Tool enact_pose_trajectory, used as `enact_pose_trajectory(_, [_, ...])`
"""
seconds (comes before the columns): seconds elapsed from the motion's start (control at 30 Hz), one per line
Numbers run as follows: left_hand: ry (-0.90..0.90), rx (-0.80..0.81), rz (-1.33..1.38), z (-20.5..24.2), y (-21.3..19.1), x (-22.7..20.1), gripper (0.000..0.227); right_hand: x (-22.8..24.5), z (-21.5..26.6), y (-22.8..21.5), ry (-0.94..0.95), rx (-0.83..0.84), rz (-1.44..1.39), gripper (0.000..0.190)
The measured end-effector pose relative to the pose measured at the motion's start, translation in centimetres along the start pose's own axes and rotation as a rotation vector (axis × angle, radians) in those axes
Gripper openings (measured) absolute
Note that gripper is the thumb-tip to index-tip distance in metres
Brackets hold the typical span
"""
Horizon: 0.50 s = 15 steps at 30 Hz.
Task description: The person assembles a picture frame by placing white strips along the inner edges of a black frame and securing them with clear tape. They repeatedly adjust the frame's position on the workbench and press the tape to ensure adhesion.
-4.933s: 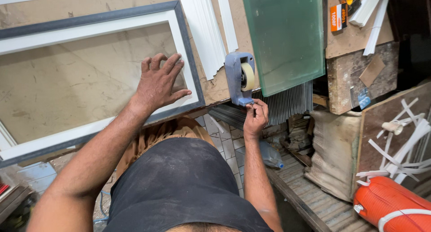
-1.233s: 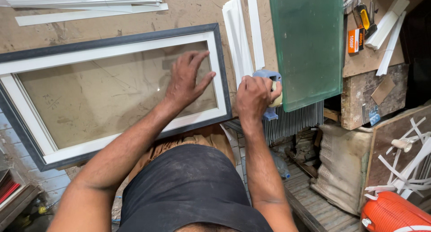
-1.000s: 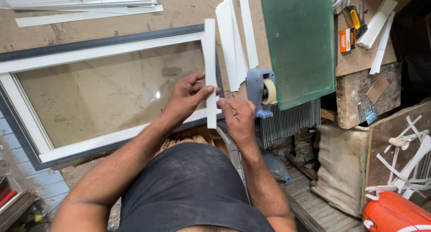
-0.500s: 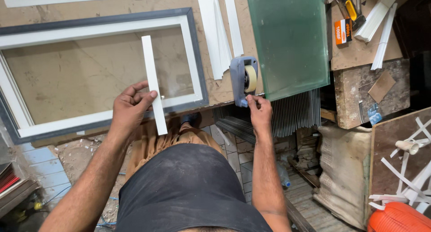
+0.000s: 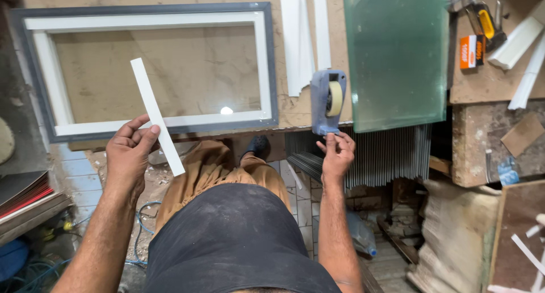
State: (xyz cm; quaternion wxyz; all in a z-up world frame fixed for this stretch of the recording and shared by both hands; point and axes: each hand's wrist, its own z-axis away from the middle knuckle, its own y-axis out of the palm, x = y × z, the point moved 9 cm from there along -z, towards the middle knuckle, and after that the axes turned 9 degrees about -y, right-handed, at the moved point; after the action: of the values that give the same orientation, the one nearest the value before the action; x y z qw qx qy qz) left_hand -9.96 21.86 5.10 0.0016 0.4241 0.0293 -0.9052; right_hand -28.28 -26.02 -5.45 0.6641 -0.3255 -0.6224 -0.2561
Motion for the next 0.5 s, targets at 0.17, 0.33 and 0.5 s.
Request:
enact_pose_trajectory(0.17, [0.071, 0.007, 0.042, -0.6, -2.8, -1.7, 0.04, -0.4, 0.0, -0.1, -0.248, -0.032, 0.187, 0.008])
enact_pose_trajectory(0.33, [0.129, -0.068, -0.092, -3.1, -7.1, -3.0, 0.044, 1.6, 0.5, -0.4, -0.549, -0.09, 0.567, 0.01])
enact_pose_trajectory(0.5, [0.316, -0.169, -0.4, -7.9, -13.7, -4.5, 0.045, 3.8, 0.6, -0.2, -0.601, -0.007, 0.776, 0.006])
